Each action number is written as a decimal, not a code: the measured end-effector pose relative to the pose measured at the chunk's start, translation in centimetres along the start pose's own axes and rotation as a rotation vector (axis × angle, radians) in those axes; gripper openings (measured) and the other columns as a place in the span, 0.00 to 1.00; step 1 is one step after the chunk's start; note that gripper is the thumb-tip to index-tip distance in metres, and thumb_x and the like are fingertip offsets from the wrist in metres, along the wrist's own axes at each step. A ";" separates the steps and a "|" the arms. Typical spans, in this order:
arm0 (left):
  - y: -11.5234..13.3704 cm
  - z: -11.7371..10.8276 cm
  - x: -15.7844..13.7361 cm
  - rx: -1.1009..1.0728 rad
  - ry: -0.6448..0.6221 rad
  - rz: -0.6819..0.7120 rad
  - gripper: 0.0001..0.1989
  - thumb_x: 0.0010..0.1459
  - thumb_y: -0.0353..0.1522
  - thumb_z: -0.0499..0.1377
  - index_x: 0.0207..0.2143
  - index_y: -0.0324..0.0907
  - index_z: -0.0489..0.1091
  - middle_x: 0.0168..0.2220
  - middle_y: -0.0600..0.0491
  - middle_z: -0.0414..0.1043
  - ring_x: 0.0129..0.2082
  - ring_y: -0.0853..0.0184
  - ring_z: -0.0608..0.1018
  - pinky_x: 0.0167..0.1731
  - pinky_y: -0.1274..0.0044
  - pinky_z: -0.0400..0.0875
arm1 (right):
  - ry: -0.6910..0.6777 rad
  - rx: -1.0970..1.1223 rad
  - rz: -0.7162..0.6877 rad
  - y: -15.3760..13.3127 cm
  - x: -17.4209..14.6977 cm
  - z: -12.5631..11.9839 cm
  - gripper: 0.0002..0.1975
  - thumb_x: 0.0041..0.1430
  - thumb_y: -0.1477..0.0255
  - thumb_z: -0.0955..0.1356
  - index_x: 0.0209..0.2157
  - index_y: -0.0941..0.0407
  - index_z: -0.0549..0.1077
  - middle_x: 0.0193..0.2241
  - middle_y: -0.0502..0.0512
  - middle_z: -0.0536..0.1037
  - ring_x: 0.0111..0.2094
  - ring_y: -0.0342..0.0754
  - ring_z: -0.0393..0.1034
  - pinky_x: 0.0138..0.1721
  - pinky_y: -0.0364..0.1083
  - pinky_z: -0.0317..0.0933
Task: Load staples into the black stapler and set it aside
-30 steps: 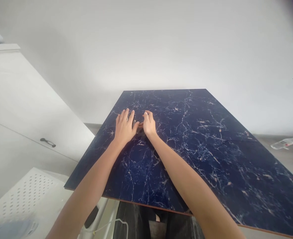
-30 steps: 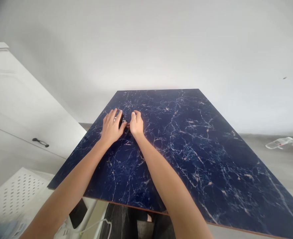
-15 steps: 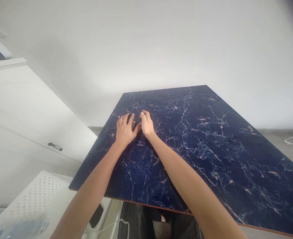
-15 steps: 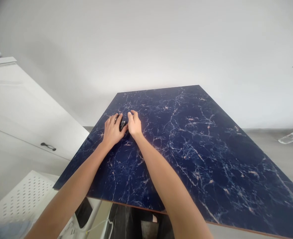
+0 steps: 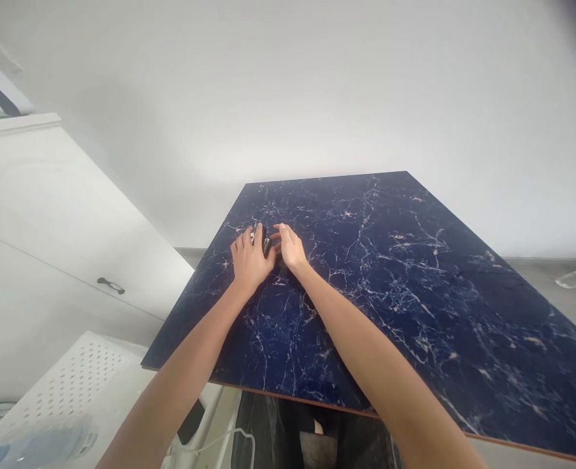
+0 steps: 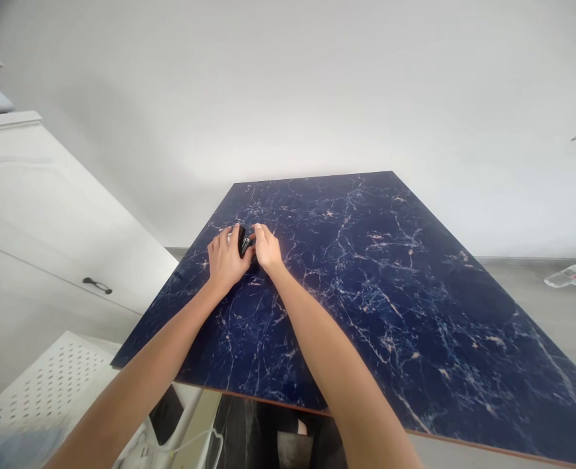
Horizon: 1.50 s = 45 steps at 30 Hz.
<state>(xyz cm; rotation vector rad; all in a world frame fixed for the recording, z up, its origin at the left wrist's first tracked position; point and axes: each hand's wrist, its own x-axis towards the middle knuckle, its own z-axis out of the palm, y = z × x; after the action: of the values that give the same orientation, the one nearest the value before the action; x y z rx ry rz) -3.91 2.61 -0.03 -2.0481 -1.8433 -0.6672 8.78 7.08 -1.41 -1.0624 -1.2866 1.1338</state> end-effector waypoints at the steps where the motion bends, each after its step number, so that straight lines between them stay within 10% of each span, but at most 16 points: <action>1: 0.1 0.0 -0.1 -0.001 0.008 -0.012 0.36 0.67 0.45 0.52 0.72 0.39 0.52 0.68 0.34 0.59 0.66 0.43 0.63 0.62 0.53 0.57 | -0.006 -0.004 0.000 0.1 0.0 0.0 0.28 0.70 0.50 0.54 0.51 0.52 0.73 0.41 0.56 0.79 0.29 0.45 0.73 0.34 0.45 0.71; 10: -0.2 0.4 -1.7 0.032 0.010 -0.037 0.40 0.69 0.46 0.49 0.73 0.31 0.42 0.72 0.30 0.48 0.69 0.40 0.58 0.64 0.50 0.54 | 0.006 -0.003 0.001 -0.3 0.0 0.2 0.27 0.70 0.50 0.55 0.47 0.53 0.74 0.39 0.56 0.79 0.28 0.45 0.73 0.34 0.46 0.71; 17: -1.3 -0.1 -0.5 -0.053 -0.072 -0.040 0.31 0.63 0.36 0.55 0.68 0.39 0.59 0.58 0.39 0.73 0.61 0.44 0.68 0.61 0.54 0.60 | 0.083 -0.098 -0.029 0.0 0.5 -0.1 0.22 0.70 0.55 0.55 0.47 0.52 0.74 0.39 0.55 0.79 0.32 0.48 0.74 0.39 0.48 0.70; 27: -4.9 -1.9 0.9 -0.191 -0.139 0.000 0.31 0.56 0.26 0.56 0.62 0.48 0.69 0.52 0.51 0.79 0.52 0.53 0.77 0.56 0.61 0.69 | 0.047 -0.661 -0.288 0.5 0.2 0.6 0.25 0.57 0.81 0.62 0.55 0.57 0.73 0.56 0.65 0.73 0.56 0.60 0.67 0.60 0.58 0.60; 45: -4.7 -2.7 0.9 -0.123 -0.034 0.281 0.23 0.71 0.29 0.46 0.52 0.59 0.78 0.57 0.60 0.76 0.64 0.55 0.64 0.70 0.50 0.46 | -0.012 -0.619 -0.274 1.3 0.7 0.4 0.23 0.56 0.82 0.64 0.52 0.57 0.74 0.48 0.62 0.76 0.39 0.52 0.75 0.50 0.53 0.69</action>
<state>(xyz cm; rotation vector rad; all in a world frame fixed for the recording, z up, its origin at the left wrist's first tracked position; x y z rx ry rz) -8.89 2.53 2.33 -2.3515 -1.5215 -0.6851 8.37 7.96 -2.56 -1.2656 -1.7891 0.5382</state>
